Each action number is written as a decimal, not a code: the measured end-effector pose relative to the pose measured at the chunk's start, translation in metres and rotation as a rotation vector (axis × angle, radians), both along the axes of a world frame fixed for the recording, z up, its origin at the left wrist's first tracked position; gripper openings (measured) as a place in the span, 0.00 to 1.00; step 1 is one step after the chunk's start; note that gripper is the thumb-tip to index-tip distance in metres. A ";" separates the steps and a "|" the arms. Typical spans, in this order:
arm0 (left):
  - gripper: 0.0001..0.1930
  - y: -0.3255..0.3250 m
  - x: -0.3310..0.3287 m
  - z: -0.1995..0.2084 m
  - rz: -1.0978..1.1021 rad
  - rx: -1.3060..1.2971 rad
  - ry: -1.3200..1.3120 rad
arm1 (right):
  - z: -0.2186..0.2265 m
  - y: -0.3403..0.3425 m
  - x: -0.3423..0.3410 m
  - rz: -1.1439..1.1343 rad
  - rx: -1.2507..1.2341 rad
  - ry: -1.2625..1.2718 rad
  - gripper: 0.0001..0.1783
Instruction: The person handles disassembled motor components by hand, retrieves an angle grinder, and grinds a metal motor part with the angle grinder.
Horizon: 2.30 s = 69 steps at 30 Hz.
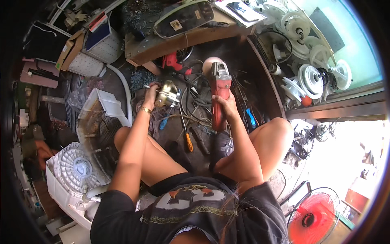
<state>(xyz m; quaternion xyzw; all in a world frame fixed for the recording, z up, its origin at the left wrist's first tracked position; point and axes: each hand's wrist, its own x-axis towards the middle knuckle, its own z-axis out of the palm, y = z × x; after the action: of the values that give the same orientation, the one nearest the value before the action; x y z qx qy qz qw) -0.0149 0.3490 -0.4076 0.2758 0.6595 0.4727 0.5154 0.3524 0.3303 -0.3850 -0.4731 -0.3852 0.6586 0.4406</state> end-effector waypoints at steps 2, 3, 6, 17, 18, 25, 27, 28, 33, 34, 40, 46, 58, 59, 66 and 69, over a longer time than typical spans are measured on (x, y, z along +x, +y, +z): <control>0.13 0.020 0.017 -0.002 -0.148 0.184 0.550 | -0.007 -0.002 0.010 -0.027 0.014 -0.053 0.31; 0.13 0.022 -0.004 -0.004 -0.130 0.199 0.581 | -0.007 -0.001 -0.001 -0.003 0.027 -0.049 0.31; 0.13 0.004 -0.052 -0.017 0.328 -0.131 0.278 | 0.001 -0.018 -0.031 0.071 0.048 0.048 0.32; 0.23 -0.014 -0.028 -0.011 0.416 -0.156 0.026 | -0.012 -0.044 -0.072 0.283 -0.123 0.238 0.32; 0.23 -0.008 -0.018 -0.017 0.400 -0.157 0.011 | -0.020 -0.044 -0.072 0.278 -0.082 0.217 0.33; 0.25 0.002 0.021 -0.043 0.262 -0.170 -0.362 | -0.036 -0.038 -0.067 0.238 -0.135 0.187 0.34; 0.25 0.001 0.020 -0.043 0.259 -0.190 -0.374 | -0.035 -0.034 -0.071 0.253 -0.155 0.186 0.34; 0.25 0.003 0.017 -0.048 0.255 -0.187 -0.383 | -0.035 -0.033 -0.072 0.255 -0.155 0.186 0.34; 0.25 0.009 0.009 -0.065 0.260 -0.203 -0.426 | -0.042 -0.029 -0.076 0.257 -0.172 0.191 0.34; 0.24 0.010 0.008 -0.069 0.260 -0.195 -0.454 | -0.043 -0.028 -0.077 0.258 -0.173 0.191 0.34; 0.24 0.012 0.003 -0.090 0.256 -0.168 -0.479 | -0.045 -0.026 -0.079 0.257 -0.160 0.165 0.34; 0.24 0.016 0.022 -0.085 0.210 -0.171 -0.466 | -0.057 -0.021 -0.068 0.210 -0.140 0.168 0.34; 0.25 0.007 -0.010 -0.096 0.259 -0.164 -0.438 | -0.036 -0.021 -0.076 0.225 -0.169 0.183 0.33; 0.25 0.009 -0.005 -0.095 0.253 -0.166 -0.441 | -0.038 -0.022 -0.073 0.223 -0.166 0.181 0.33; 0.25 0.015 0.007 -0.101 0.276 -0.154 -0.358 | -0.044 -0.027 -0.075 0.265 -0.157 0.171 0.34; 0.26 0.013 -0.016 -0.114 0.262 -0.149 -0.368 | -0.042 -0.026 -0.085 0.285 -0.146 0.173 0.35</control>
<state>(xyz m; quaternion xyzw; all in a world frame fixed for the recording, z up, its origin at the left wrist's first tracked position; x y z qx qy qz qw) -0.0311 0.3617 -0.5215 0.0582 0.6176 0.5280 0.5801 0.2675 0.3041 -0.4266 -0.3859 -0.3603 0.7789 0.3386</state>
